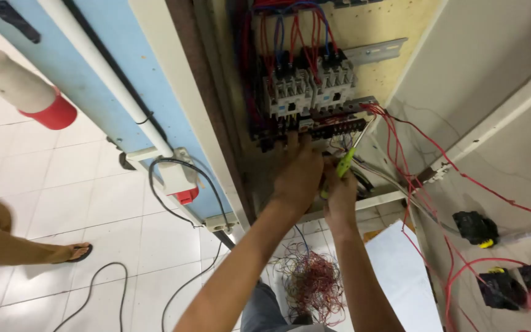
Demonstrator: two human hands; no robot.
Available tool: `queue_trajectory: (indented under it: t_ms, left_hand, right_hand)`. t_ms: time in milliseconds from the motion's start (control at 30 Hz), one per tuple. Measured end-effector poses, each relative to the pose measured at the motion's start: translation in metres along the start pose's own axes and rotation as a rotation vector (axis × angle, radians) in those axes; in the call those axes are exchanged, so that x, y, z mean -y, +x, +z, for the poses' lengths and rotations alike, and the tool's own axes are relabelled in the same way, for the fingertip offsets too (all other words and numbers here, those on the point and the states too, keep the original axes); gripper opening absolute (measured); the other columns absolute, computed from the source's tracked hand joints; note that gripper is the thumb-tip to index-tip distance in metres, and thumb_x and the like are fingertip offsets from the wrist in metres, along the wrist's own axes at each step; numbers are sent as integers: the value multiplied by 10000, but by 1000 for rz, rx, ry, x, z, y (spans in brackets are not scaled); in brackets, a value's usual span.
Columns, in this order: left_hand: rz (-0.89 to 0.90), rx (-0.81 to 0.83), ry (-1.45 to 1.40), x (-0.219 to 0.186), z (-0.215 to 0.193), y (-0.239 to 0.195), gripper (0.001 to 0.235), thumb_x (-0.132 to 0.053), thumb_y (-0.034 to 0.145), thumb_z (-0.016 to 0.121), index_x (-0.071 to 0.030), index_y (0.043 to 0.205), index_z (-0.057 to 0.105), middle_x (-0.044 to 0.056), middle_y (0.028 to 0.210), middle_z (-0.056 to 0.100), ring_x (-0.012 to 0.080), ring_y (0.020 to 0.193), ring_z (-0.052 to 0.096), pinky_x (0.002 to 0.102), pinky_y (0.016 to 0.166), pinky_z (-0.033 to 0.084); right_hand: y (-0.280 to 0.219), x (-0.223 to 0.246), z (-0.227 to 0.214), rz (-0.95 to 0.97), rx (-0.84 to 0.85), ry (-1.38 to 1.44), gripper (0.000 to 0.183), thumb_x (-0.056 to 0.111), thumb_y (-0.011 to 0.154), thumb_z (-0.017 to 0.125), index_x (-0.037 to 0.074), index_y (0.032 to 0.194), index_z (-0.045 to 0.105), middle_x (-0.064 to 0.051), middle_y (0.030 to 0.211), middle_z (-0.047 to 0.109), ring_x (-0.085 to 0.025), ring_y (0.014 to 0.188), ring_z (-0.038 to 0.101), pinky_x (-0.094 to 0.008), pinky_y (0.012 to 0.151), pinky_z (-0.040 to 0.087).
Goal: Stripping electrical wires and connecting them to terminal blocks within a control panel.
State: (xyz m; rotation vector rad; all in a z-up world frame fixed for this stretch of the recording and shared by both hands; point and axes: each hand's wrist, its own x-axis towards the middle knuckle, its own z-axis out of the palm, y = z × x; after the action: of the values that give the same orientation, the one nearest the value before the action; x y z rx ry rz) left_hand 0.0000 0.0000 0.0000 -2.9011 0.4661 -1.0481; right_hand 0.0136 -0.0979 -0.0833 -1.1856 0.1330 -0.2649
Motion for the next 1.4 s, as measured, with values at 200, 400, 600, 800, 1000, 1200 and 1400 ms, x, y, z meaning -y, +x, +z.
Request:
queue_trajectory:
  t_ms: [200,400,600,800,1000,1200,1400]
  left_hand:
    - [-72,-39,5,-3,64,-26,236,-82,759,804,-81,964,686,124,1149,566,388,1172,498,430,779,429]
    - [-681,76,-319,-18,66,-92,571,-365,896,737,31,1286,606,415,1301,534,691,1273,410,729,1036,357]
    - [-822,-322,-745,-29,87,-63,338,-201,1079,514,57,1278,604,284,1162,613,493,1099,637,501,879,582]
    - [-939,-152,-738,7,161,-51,354,-408,1060,578,-100,1187,698,160,1062,713,351,1048,684,454,900,569]
    - [-835,-208,-675,25,156,-43,304,-370,1020,649,-93,1108,739,155,1002,756,358,981,721,451,836,591]
    - [-943,-450,-687,25,179,-45,113,-251,916,784,-201,1018,777,50,916,786,280,898,761,404,762,635]
    - [-1252,-569,-1003,14,177,-39,214,-116,910,742,-35,1107,755,206,1071,768,339,1070,715,473,969,544]
  right_hand:
    - [43,-74,-4,367,10,-35,544,393,1012,630,111,1468,534,-165,1292,617,-325,1145,624,-502,968,494]
    - [46,-66,22,385,-15,301,105,115,902,706,26,932,658,-71,752,526,-176,597,479,-305,540,378]
    - [53,-105,15,467,45,-72,341,280,905,738,41,1145,706,-131,949,659,-235,862,618,-445,807,497]
    - [15,-17,54,509,52,-204,496,375,901,682,42,1268,698,-171,1084,710,-283,1016,660,-465,919,512]
    - [24,-23,60,481,48,-230,535,334,919,619,-6,1331,656,-234,1159,673,-371,1096,633,-524,948,491]
    - [56,-92,45,453,68,-271,400,305,984,586,64,1283,701,-172,1105,710,-322,1015,680,-497,875,542]
    - [58,-101,39,490,58,-201,432,342,984,637,61,1311,664,-166,1047,718,-301,894,712,-493,761,591]
